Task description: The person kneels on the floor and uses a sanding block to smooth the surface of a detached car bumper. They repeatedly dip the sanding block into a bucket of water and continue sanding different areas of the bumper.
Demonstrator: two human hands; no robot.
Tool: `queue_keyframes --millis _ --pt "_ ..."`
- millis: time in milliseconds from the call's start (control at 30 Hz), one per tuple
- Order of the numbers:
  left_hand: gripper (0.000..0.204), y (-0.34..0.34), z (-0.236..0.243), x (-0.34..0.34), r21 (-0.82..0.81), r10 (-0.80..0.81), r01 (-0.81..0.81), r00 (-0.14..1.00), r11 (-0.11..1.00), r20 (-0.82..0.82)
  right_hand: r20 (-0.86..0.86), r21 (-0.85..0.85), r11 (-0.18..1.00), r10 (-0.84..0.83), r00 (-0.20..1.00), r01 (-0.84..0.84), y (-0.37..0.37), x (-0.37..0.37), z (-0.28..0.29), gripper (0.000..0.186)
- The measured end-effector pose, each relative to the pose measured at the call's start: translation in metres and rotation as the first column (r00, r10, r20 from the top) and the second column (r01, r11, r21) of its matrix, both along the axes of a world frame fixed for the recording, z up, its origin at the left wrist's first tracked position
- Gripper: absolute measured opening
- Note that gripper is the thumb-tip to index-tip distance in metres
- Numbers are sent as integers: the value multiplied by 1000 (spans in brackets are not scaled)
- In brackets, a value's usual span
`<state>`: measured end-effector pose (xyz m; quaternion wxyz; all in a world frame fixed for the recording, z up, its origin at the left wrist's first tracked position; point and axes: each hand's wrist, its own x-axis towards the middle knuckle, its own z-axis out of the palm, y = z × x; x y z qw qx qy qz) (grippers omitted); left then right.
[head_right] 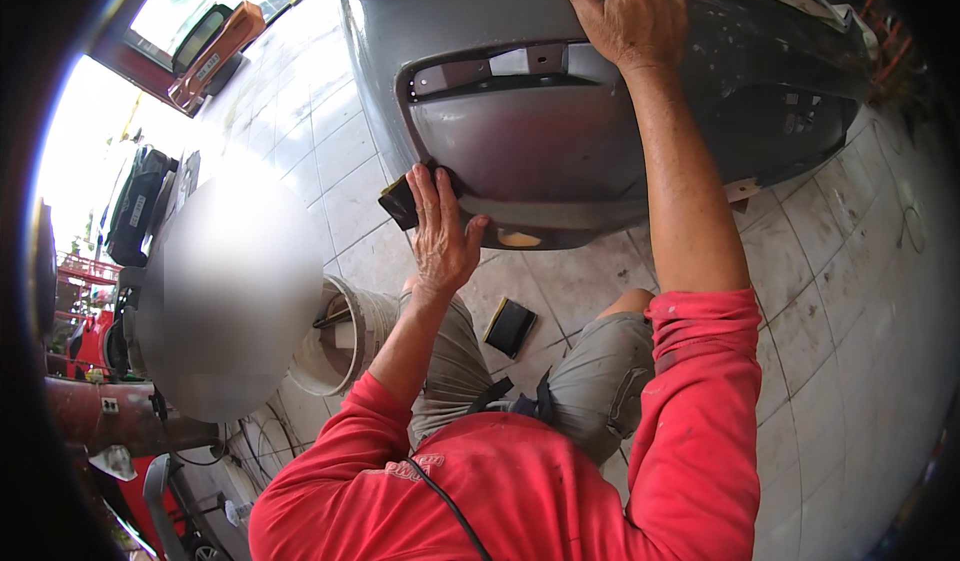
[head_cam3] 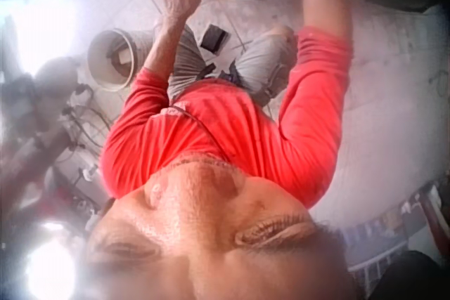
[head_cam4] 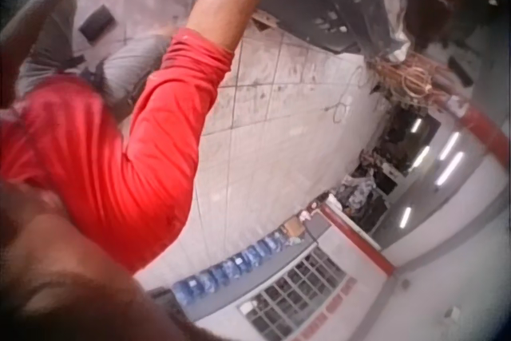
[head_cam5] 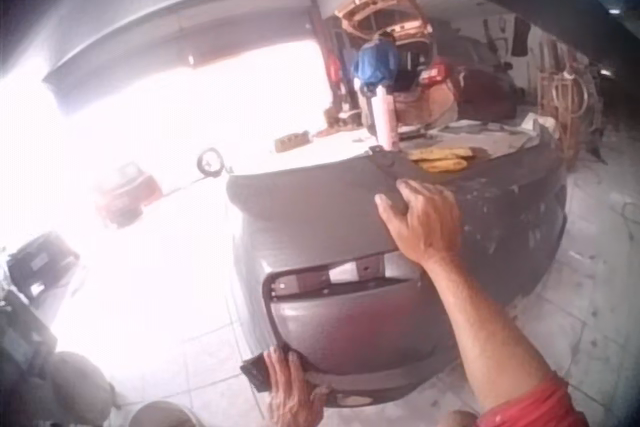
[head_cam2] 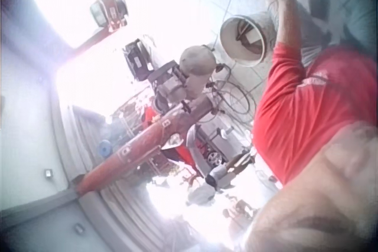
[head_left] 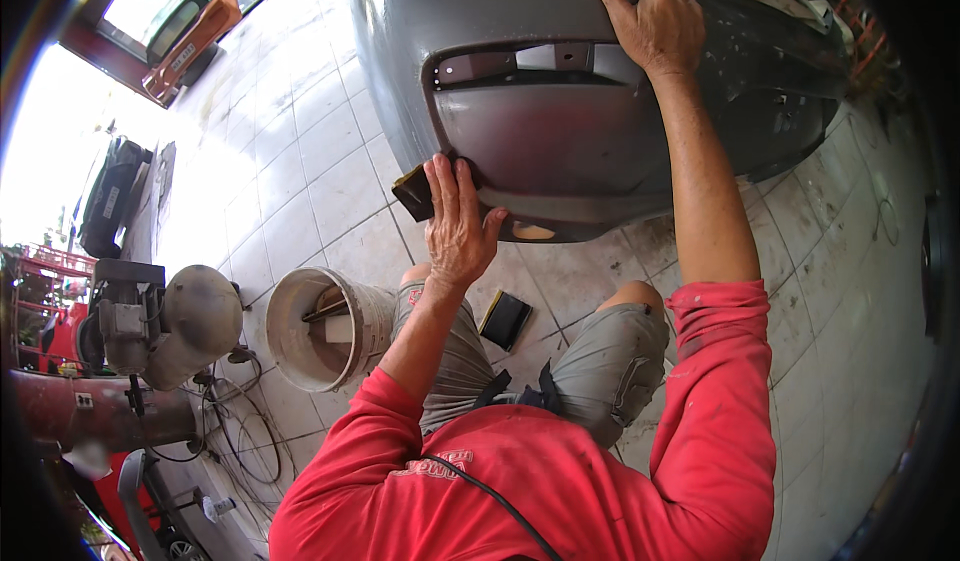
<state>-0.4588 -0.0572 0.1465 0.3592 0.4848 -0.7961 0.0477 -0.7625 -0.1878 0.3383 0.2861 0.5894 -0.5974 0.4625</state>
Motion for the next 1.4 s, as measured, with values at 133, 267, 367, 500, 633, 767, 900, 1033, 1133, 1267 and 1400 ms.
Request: queue_keyframes --millis 133,267,367,500,633,767,900,1033,1133,1267,1400 --pt "72 -62 77 -5 -133 29 -32 999 991 -23 -55 -54 998 8 998 -11 -4 -6 -3 49" --pt "67 -71 82 6 -205 -36 35 999 978 2 -60 -41 999 18 998 -21 5 3 -3 49" --pt "62 -22 6 24 -182 -84 82 996 980 -2 -73 -77 997 13 997 -18 6 7 4 51" --pt "57 -51 36 20 -239 -115 108 993 965 -15 -22 -54 998 13 1000 -14 -2 -7 -1 57" --pt "53 -102 61 -9 -363 -172 120 979 924 -114 4 62 981 184 983 -183 1 -36 -11 81" --pt "54 -109 43 11 -411 -117 110 993 905 7 354 146 853 428 832 -501 92 -106 -71 68" --pt "58 -109 55 23 -347 -75 92 995 933 61 549 433 874 -61 833 -221 226 -187 -217 39" --pt "59 -122 45 21 -329 -93 122 990 937 104 253 930 360 -482 839 -73 410 -195 -465 49" --pt "59 -123 48 26 -327 -26 80 986 942 165 103 995 51 -528 843 -89 456 -137 -519 56" --pt "60 -133 38 38 -313 -15 77 981 947 195 -57 998 -4 -509 859 64 477 -120 -559 52" --pt "61 -125 44 30 -165 18 -5 997 986 78 -84 995 -79 -459 884 53 446 -127 -551 48"
